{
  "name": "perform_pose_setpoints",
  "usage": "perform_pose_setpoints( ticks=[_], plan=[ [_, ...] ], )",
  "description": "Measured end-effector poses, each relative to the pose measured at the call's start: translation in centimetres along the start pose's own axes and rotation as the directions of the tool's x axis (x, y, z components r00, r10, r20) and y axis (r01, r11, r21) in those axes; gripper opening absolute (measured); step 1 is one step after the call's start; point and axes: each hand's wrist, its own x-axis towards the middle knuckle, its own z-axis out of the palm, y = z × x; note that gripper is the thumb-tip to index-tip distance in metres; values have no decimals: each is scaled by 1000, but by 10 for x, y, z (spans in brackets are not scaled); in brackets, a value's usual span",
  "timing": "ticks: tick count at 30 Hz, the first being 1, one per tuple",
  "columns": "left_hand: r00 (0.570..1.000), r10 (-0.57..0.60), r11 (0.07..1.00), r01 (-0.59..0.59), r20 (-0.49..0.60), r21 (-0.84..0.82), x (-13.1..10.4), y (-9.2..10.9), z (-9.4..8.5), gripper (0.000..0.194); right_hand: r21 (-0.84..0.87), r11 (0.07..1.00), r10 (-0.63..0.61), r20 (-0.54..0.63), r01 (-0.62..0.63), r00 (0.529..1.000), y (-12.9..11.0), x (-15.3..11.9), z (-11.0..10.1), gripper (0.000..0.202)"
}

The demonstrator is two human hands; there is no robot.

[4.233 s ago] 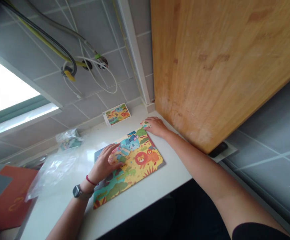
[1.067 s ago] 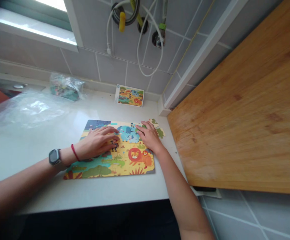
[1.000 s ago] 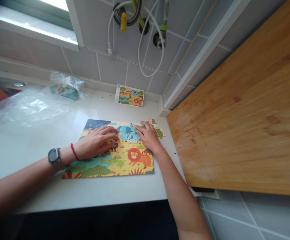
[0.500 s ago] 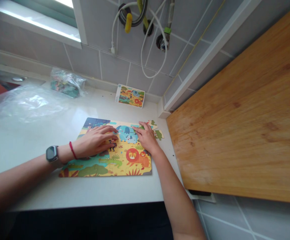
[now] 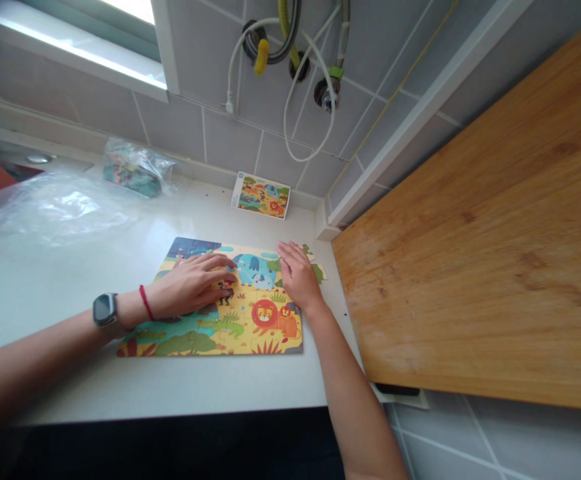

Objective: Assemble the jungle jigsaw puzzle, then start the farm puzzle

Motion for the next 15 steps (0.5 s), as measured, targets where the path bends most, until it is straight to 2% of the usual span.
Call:
perform_pose_setpoints(
  ticks=[2, 5, 6, 7, 9, 11, 13, 15],
  plan=[
    [1000, 4, 1000, -4, -7, -11, 0, 0, 0, 28, -6, 1000, -3, -23, 3, 1000, 0, 0, -1, 44],
    [1000, 10, 1000, -11, -22, -24, 0, 0, 0, 28, -4, 1000, -13, 116, 14, 993, 5, -1, 0, 44],
    [1000, 12, 1000, -13, -24, -23, -1, 0, 0, 28, 0, 1000, -8, 122, 8, 992, 9, -1, 0, 45],
    [1000, 14, 1000, -14, -26, -21, -1, 0, 0, 28, 0, 1000, 8, 87, -8, 996, 13, -1, -1, 44],
    [1000, 16, 1000, -16, -26, -15, -1, 0, 0, 28, -16, 998, 65, -52, -66, 997, 26, -2, -5, 39],
    [1000, 19, 1000, -19, -21, 0, -1, 0, -1, 27, -47, 986, 148, -162, -157, 976, 42, -3, -11, 34],
    [1000, 22, 1000, -22, -11, 17, -1, 0, -1, 27, -85, 960, 247, -204, -268, 947, 58, -7, -15, 37],
    [1000, 22, 1000, -22, -7, 19, -1, 0, 0, 26, -151, 922, 325, -194, -356, 926, 71, -11, -16, 47]
  ],
)
